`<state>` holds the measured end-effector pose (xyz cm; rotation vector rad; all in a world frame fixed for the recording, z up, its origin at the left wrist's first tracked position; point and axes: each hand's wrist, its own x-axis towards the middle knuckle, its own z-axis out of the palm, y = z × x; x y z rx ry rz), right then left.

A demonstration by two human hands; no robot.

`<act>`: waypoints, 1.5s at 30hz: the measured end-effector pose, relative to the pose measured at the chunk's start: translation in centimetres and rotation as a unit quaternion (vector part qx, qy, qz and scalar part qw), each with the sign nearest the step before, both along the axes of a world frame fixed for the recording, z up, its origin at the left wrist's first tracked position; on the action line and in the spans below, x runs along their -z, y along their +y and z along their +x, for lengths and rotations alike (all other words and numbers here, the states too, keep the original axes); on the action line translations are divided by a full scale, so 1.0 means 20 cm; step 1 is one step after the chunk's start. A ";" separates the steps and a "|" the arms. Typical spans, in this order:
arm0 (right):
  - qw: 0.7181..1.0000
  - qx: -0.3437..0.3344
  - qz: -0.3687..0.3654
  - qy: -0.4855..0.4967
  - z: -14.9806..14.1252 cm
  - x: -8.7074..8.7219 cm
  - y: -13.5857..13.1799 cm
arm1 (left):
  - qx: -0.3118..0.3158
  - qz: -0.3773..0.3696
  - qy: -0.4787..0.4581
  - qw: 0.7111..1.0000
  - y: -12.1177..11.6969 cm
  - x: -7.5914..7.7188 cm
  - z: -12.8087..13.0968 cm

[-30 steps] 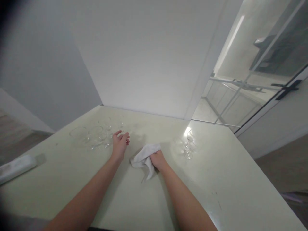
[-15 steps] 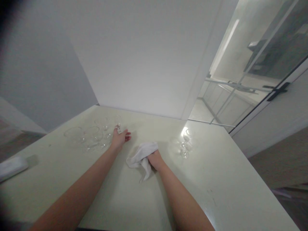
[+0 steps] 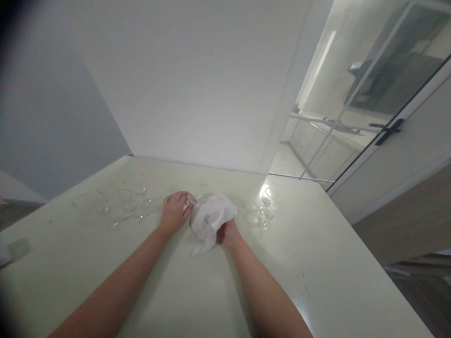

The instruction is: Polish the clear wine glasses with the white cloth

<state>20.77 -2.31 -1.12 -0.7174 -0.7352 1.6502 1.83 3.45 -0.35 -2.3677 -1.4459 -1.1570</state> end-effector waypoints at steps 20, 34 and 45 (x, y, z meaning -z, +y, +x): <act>0.951 0.224 0.029 -0.213 0.01 0.10 0.04 | 0.200 -0.215 -0.253 0.922 -0.08 0.03 0.06; 0.926 0.158 0.131 -0.317 0.00 0.08 0.01 | 0.102 -0.208 -0.297 0.926 -0.05 0.02 0.07; 0.945 0.224 -0.007 -0.239 0.04 0.15 0.07 | 0.213 -0.055 -0.166 0.961 -0.11 0.01 0.07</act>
